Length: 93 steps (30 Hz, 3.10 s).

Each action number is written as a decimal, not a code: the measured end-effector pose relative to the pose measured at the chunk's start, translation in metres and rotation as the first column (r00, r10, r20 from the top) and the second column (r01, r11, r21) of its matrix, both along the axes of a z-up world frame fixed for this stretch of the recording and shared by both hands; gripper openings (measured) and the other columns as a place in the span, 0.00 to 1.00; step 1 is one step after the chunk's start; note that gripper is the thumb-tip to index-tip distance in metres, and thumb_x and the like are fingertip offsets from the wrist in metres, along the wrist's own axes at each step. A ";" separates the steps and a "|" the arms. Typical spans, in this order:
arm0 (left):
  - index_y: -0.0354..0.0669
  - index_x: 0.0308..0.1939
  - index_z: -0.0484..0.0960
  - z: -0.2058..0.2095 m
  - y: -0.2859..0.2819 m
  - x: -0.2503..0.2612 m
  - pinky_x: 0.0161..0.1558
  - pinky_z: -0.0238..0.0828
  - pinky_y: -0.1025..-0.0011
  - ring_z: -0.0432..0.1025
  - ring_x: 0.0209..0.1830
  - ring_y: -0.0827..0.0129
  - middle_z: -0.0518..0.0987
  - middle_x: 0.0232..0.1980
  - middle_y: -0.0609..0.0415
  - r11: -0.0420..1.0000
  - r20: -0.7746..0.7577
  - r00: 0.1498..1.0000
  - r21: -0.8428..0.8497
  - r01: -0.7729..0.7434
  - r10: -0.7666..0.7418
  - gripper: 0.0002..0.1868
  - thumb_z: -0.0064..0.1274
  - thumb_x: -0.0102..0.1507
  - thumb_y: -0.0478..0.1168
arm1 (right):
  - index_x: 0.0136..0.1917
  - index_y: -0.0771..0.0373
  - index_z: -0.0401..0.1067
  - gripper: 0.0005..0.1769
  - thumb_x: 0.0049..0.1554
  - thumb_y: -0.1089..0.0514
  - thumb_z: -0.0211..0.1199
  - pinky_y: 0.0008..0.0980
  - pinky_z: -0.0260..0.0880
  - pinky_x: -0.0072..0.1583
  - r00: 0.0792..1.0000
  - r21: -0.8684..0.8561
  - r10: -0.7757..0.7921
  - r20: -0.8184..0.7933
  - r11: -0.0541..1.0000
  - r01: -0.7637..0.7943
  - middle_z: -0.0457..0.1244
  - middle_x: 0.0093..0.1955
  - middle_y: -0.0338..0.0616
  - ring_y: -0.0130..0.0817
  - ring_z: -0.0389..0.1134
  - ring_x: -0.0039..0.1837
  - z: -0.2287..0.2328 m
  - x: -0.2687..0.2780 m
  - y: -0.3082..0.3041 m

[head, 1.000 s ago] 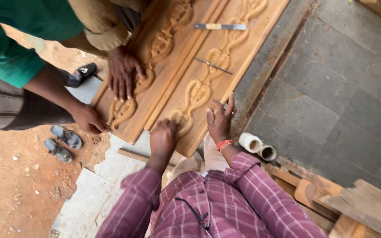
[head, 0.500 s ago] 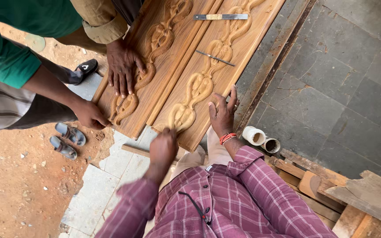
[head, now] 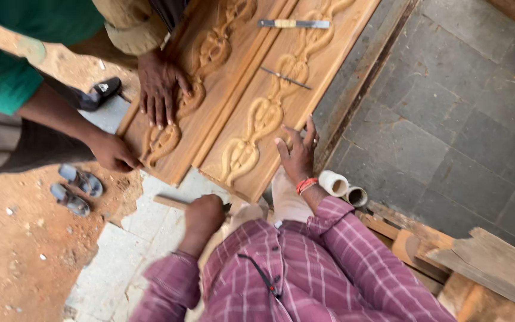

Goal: The person carves a decorative pattern into a long wooden plank using a chisel and a wooden mallet. They repeatedly strike the chisel to shape the wood and occasionally wipe away sawdust with their hand.

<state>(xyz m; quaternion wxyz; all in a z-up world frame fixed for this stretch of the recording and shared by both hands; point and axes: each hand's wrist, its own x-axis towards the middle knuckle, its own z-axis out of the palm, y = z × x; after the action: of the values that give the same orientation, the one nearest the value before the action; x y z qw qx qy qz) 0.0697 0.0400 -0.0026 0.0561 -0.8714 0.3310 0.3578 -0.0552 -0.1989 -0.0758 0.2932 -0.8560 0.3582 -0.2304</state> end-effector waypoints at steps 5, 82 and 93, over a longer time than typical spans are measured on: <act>0.53 0.48 0.86 0.009 0.002 0.036 0.45 0.75 0.53 0.80 0.40 0.51 0.85 0.39 0.45 0.960 -0.186 0.970 -0.206 -0.191 0.153 0.16 0.48 0.64 0.50 | 0.53 0.63 0.77 0.10 0.61 0.55 0.67 0.48 0.62 0.72 0.983 0.147 0.109 0.149 0.980 -0.131 0.56 0.76 0.59 0.55 0.60 0.75 0.029 -0.028 -0.027; 0.40 0.60 0.74 -0.050 -0.345 -0.225 0.43 0.79 0.72 0.78 0.40 0.71 0.82 0.44 0.52 -0.956 -0.951 -0.296 0.001 0.292 -0.091 0.18 0.51 0.67 0.40 | 0.72 0.55 0.67 0.43 0.46 0.41 0.70 0.48 0.70 0.61 0.032 -0.117 0.755 -0.655 -0.059 -0.991 0.66 0.64 0.51 0.53 0.70 0.60 0.088 0.304 -0.498; 0.38 0.55 0.76 -0.032 -0.314 -0.190 0.40 0.76 0.72 0.78 0.39 0.68 0.81 0.40 0.51 -0.982 -0.959 -0.283 -0.059 0.178 0.006 0.15 0.51 0.68 0.42 | 0.63 0.64 0.68 0.23 0.56 0.54 0.61 0.34 0.72 0.42 0.219 0.998 0.974 -0.060 0.063 -0.009 0.67 0.41 0.43 0.32 0.68 0.38 0.116 0.245 -0.408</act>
<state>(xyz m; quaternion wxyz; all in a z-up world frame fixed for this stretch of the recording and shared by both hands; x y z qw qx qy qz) -0.1203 -0.2738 -0.0349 0.7822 0.2778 0.5037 0.2391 0.1896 -0.6066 0.0406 0.5598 -0.5913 0.0919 0.5732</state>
